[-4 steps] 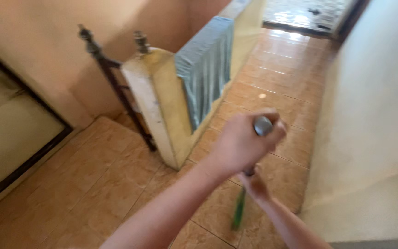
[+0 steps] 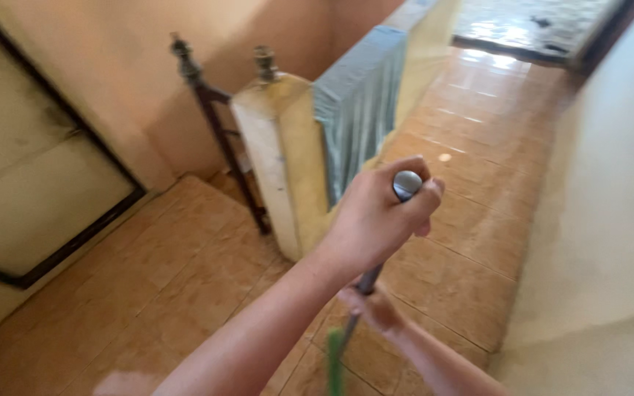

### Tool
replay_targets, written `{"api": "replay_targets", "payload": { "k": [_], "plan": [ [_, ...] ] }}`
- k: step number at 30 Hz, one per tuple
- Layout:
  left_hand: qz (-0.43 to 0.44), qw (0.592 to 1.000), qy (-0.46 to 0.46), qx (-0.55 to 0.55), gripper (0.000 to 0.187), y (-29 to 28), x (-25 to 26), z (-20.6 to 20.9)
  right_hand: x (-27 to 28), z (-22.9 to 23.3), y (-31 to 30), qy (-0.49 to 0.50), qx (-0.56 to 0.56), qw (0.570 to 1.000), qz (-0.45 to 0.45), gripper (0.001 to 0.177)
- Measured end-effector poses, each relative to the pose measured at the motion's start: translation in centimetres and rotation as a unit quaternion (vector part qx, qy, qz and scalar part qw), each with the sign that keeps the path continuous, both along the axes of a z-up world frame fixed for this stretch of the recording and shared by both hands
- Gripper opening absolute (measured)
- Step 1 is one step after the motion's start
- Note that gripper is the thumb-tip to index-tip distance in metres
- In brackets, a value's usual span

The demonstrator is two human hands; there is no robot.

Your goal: The person sweeps the tiled floor using a broom, moving dust across the floor surface in a hallway.

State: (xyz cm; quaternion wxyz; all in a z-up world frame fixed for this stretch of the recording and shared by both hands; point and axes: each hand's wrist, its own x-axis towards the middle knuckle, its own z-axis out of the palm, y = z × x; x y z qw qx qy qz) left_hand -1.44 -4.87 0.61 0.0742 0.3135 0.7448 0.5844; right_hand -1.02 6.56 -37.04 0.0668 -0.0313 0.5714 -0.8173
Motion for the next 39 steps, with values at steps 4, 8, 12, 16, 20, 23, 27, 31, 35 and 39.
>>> {"api": "replay_targets", "payload": {
  "k": [4,8,12,16,20,23,27,31,35,39],
  "plan": [
    [0.053,0.996,0.059,-0.041,0.019,-4.3,-0.3,-3.0,-0.3,0.7,-9.5,-0.009,-0.073,0.992,0.103,0.016],
    [0.077,0.986,0.081,-0.123,0.022,-8.2,0.1,-5.7,-1.0,2.2,-15.0,0.020,-0.223,0.968,0.112,0.016],
    [0.074,0.994,0.038,-0.077,0.019,-10.6,0.4,-5.8,-3.0,5.4,-15.9,0.135,-0.510,0.849,0.024,0.016],
    [0.059,0.997,0.033,-0.029,0.019,-10.0,-0.6,-6.3,-5.9,12.6,-16.0,0.278,-0.783,0.554,-0.054,0.017],
    [0.033,0.998,0.039,0.044,0.015,-8.3,-0.8,-9.0,-3.8,17.7,-14.9,0.238,-0.866,0.438,-0.036,0.020],
    [0.073,0.996,0.052,0.011,0.016,-8.2,-0.2,-11.0,-3.9,15.7,-13.3,0.227,-0.776,0.587,-0.040,0.030],
    [0.054,0.998,0.008,0.020,0.009,-9.8,0.3,-11.4,-6.0,9.5,-9.8,0.075,-0.779,0.622,0.026,0.026],
    [0.076,0.995,0.051,0.033,0.010,-11.7,-0.4,-7.6,-8.3,7.0,-8.6,0.018,-0.487,0.870,0.076,0.022],
    [0.162,0.982,0.089,-0.031,0.018,-12.0,-1.2,-3.3,-7.7,6.2,-11.7,0.007,-0.314,0.943,0.108,0.019],
    [0.141,0.974,0.143,-0.101,0.016,-9.9,-1.8,-4.0,-5.1,4.1,-14.5,-0.022,-0.260,0.956,0.134,0.017]
  ]
}}
